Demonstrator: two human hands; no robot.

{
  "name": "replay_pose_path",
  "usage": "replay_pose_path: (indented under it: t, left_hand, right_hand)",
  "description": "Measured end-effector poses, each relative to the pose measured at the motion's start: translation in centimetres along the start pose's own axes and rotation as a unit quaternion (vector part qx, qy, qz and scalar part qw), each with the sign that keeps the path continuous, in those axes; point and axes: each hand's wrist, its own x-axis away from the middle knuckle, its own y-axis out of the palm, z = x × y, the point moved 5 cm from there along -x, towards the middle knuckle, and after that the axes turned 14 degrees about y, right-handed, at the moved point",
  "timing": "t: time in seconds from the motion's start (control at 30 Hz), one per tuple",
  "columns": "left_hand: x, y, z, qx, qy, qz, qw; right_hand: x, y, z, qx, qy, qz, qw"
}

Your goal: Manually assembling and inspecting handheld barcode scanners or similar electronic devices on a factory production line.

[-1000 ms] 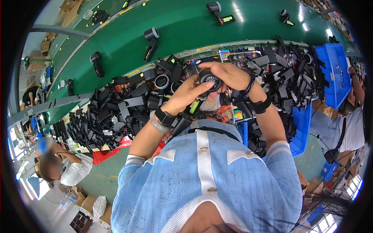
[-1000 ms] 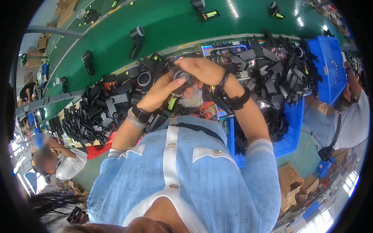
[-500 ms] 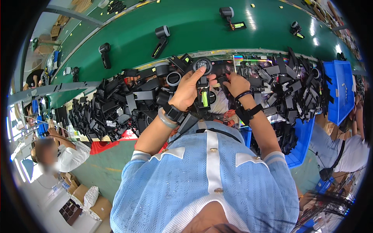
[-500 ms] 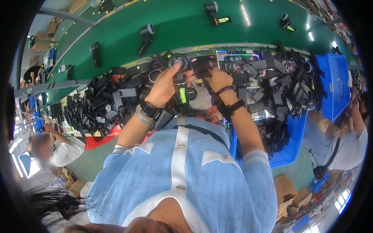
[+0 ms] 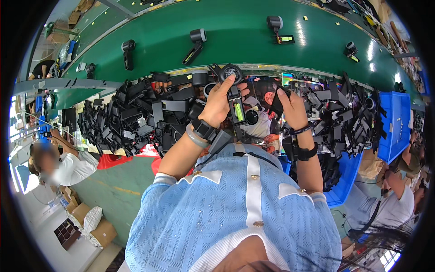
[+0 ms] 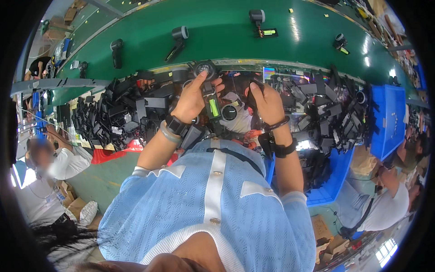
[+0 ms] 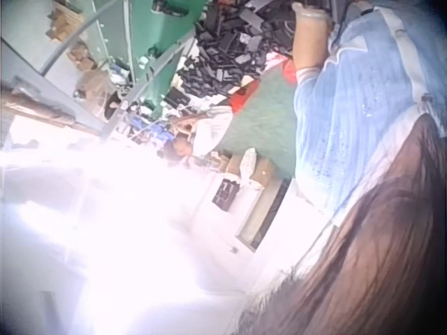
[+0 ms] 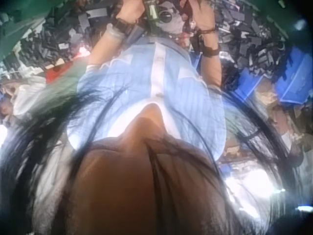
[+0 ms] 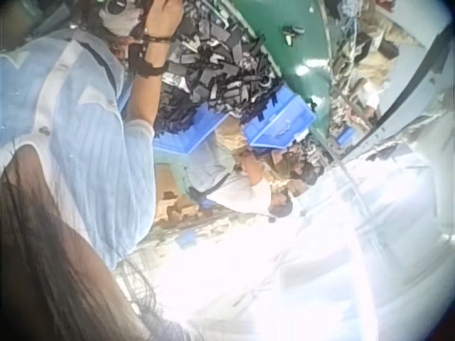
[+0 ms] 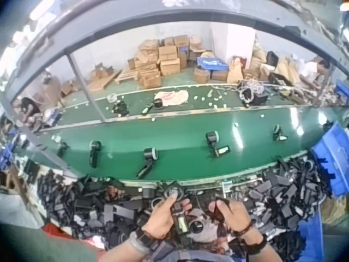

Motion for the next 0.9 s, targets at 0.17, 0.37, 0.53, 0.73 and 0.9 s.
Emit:
replay_pose_path:
  t: [0.17,0.37,0.53,0.73,0.9]
  left_hand:
    - [0.1,0.2,-0.9,0.033,-0.034,0.007,0.999]
    - [0.4,1.1,-1.5,0.04,-0.049,-0.024,0.998]
    - [0.4,1.3,-2.1,0.088,-0.067,-0.028,0.993]
    - [0.7,1.3,-2.1,0.124,-0.065,0.019,0.99]
    - [0.8,1.1,-1.0,0.098,-0.018,-0.014,0.995]
  right_hand:
    - [1.4,0.7,-3.3,-0.147,-0.007,-0.076,0.986]
    - [3.9,-0.7,-7.3,-0.014,-0.255,0.042,0.966]
    - [4.6,1.6,-7.5,0.076,-0.356,0.042,0.93]
    - [5.7,4.3,-6.0,0.221,-0.408,0.107,0.879]
    - [6.3,4.3,-6.0,0.296,-0.375,0.069,0.876]
